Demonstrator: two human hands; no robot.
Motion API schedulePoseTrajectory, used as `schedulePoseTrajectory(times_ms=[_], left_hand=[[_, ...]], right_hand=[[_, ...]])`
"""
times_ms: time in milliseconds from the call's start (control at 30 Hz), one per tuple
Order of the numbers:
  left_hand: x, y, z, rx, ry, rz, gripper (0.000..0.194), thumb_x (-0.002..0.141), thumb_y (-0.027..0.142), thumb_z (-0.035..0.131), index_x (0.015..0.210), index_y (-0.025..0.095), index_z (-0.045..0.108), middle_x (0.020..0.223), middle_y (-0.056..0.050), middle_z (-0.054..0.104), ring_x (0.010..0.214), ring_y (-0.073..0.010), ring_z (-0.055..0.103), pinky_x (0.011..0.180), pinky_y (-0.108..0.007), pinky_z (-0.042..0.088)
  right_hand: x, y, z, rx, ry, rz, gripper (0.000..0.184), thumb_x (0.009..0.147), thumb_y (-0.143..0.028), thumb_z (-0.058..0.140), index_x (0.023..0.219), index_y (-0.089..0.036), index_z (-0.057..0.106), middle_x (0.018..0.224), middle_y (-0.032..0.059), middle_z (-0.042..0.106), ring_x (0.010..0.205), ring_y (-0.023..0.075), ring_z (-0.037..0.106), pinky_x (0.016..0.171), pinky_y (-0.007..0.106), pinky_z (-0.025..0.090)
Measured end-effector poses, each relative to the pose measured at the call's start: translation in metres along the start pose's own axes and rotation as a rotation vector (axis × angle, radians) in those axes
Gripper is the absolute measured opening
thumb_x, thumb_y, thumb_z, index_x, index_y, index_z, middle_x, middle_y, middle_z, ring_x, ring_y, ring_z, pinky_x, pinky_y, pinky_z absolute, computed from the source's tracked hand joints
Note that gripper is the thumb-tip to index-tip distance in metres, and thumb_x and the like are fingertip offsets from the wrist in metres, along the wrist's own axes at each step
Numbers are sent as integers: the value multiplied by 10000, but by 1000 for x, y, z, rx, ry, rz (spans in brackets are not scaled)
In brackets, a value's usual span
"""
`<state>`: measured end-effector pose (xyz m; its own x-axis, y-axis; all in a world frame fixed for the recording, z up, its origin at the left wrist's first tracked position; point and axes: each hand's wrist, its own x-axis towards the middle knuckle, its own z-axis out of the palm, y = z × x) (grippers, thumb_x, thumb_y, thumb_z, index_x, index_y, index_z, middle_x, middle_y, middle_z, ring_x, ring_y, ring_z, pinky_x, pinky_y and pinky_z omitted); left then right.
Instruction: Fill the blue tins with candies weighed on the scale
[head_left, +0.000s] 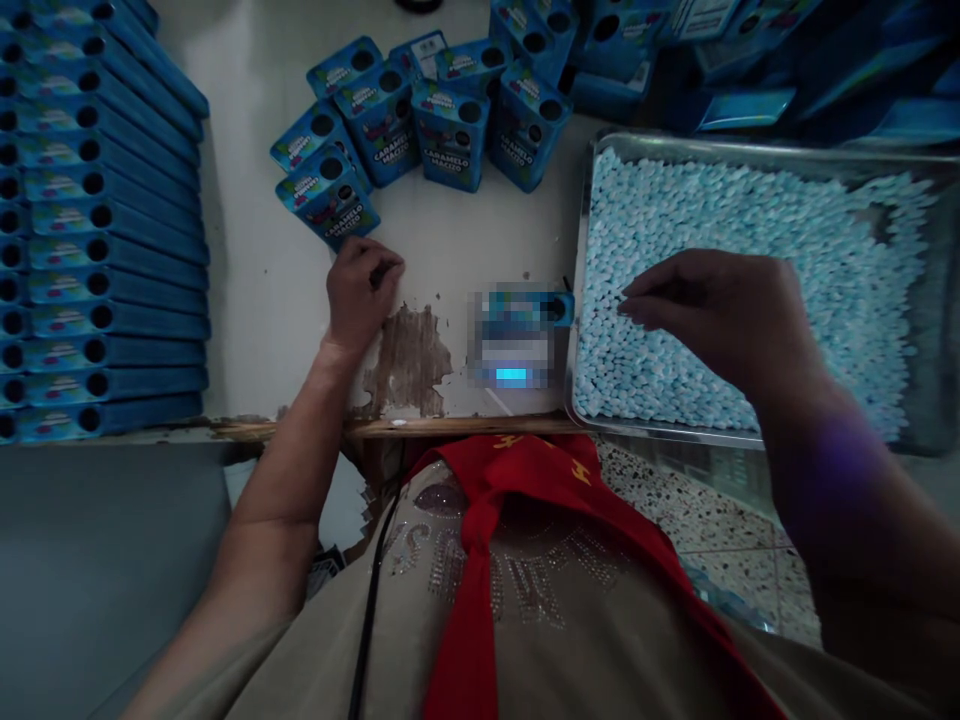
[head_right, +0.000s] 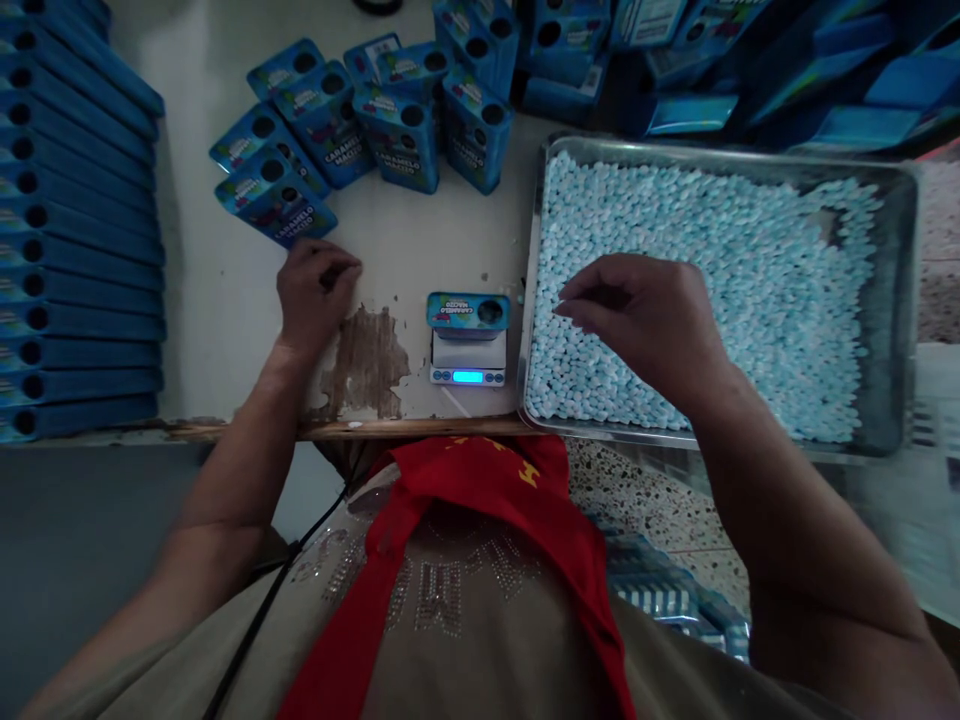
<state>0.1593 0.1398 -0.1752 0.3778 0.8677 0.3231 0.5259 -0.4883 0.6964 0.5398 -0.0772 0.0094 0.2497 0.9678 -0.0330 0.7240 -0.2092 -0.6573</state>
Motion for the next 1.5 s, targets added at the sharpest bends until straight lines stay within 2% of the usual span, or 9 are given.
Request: schedulePoseTrajectory(times_ms=[100,233,400,600,767,900,1100,1300,1500], left_hand=[[1,2,0,-1,5,1,122,1095,334,858,1040,246,793,1220,-96,766,1182,-307,793,1182,-423,673],[1,1,2,18,8,18,81,1088,277,838,1034,239,792,1212,-80,775,1165,-292,803,1152,-399,678],[1,-3,3,25,18,31,71,1040,192,845,1049,261,834,1196,-74,789,1141,-282,795,1089,-389,695],[4,-5,3,8,21,51,89,1044,168,849,1041,254,825,1189,-74,779,1124,-277,798,1091,-397,692],[6,1,4,18,15,-10,99,1023,161,849,1010,243,795,1175,-78,768,1162,-288,790,1133,-408,683],[7,2,3,5,1,-6,110,1013,143,826,997,247,795,1167,-77,765,1138,-284,789,1116,-412,687],[9,1,1,-1,22,8,98,990,158,827,998,253,801,1155,-72,771,1116,-283,773,1097,-415,689],[9,6,-2,29,1,0,112,1013,145,800,964,243,777,1127,-72,747,1121,-296,775,1123,-444,664],[7,4,-4,63,17,24,74,1031,187,782,993,244,809,1164,-80,765,1118,-293,771,1089,-434,664]], right_hand=[[-12,31,-1,-139,-65,22,195,951,-405,846,1028,-245,928,924,95,878,785,286,799,768,424,593],[-30,80,12,-432,-147,-126,267,935,-370,907,1172,-250,932,1290,172,907,1175,417,834,1054,563,634],[-53,100,40,-390,-201,-195,436,985,-390,871,1377,-201,890,1329,213,856,1225,433,805,1081,573,652],[-56,74,60,-562,-126,-151,430,1044,-334,704,1417,-173,844,1341,248,823,1241,452,731,1016,531,591],[-36,60,52,-605,-189,14,215,1063,-302,677,1051,-187,859,1150,206,837,959,323,744,766,397,445],[-28,55,32,-370,-152,112,97,948,-273,775,937,-217,853,971,110,855,871,262,746,798,365,463],[-29,44,20,20,-131,346,174,921,-343,823,984,-195,890,712,35,765,702,223,706,722,350,488],[-9,9,14,-11,-82,72,175,942,-295,812,1027,-189,922,712,16,734,686,179,630,678,335,427],[18,-39,11,-135,-181,-282,224,963,-204,755,1069,-280,937,875,26,837,799,217,754,795,349,535]])
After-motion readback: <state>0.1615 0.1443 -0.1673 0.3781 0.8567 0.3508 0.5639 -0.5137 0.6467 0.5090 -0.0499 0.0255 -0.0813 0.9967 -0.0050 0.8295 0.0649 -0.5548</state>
